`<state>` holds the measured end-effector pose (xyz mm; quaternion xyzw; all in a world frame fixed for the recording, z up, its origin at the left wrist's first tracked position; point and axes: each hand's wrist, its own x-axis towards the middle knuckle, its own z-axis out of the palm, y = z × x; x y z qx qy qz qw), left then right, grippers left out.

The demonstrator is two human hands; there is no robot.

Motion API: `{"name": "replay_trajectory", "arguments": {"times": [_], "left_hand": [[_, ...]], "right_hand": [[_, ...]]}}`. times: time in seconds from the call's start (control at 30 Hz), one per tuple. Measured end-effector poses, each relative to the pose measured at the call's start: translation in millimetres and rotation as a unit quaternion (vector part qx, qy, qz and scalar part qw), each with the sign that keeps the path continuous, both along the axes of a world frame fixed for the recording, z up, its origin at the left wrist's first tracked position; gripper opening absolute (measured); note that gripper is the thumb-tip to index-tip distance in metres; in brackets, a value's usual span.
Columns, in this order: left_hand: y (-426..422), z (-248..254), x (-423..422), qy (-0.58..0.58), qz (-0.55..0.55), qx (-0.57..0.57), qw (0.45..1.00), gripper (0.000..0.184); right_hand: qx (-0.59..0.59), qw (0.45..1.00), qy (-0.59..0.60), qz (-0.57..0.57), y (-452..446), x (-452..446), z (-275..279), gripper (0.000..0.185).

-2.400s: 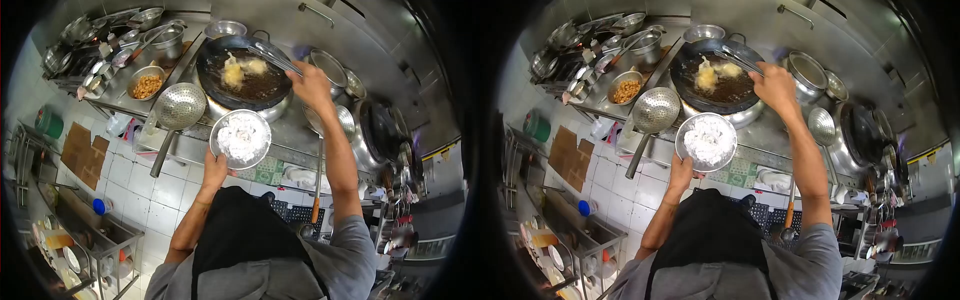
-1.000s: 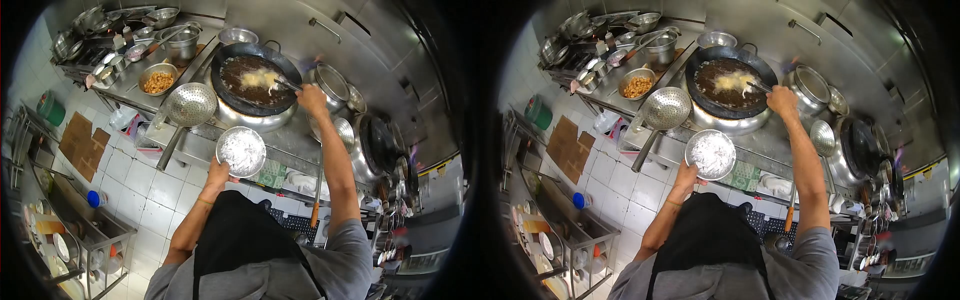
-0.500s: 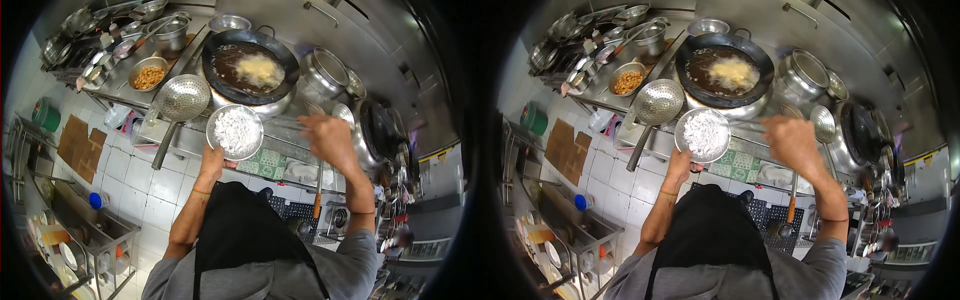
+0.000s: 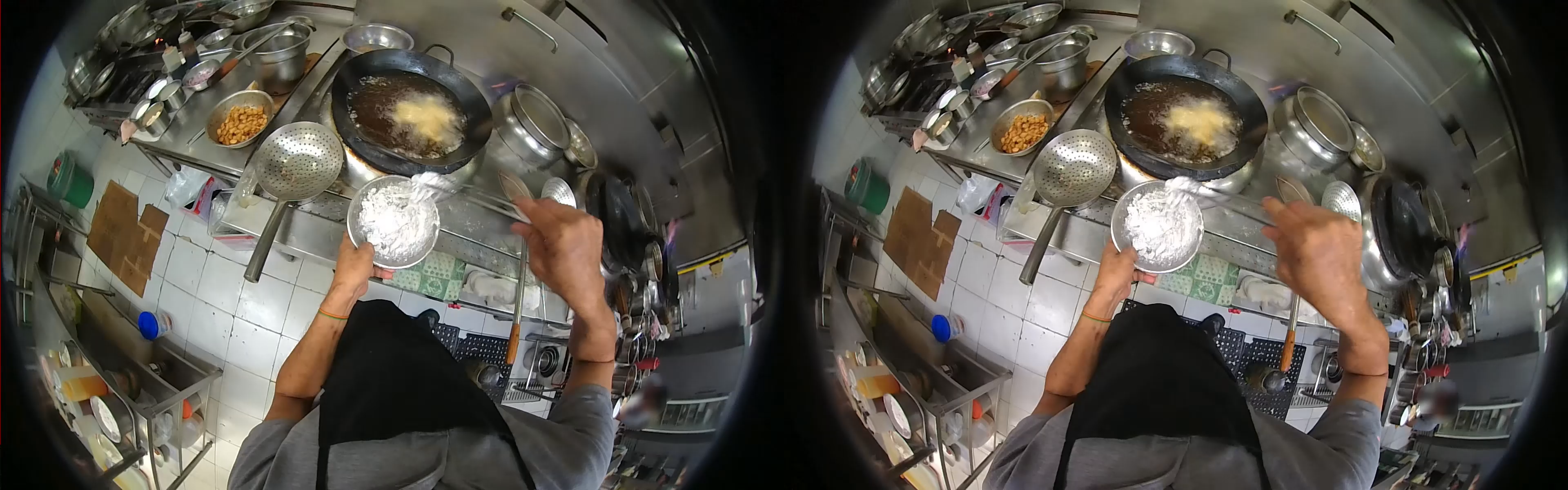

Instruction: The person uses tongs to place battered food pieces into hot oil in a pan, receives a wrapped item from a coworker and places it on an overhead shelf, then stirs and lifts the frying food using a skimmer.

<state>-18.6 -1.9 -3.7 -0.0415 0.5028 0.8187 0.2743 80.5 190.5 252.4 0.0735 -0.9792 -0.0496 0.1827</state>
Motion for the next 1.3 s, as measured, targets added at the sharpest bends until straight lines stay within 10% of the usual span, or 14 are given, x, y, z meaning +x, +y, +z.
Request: {"name": "replay_trajectory", "arguments": {"times": [0.63,1.3], "left_hand": [[-21,-37,-31,-0.004,0.06,-0.009,0.998,0.05],[-16,-14,28,-0.005,0.069,-0.039,0.997,0.046]], "right_hand": [[-0.167,0.96,0.225,0.027,12,-71,69,0.026],[-0.062,0.97,-0.016,-0.235,87,-255,-55,0.033]]}}
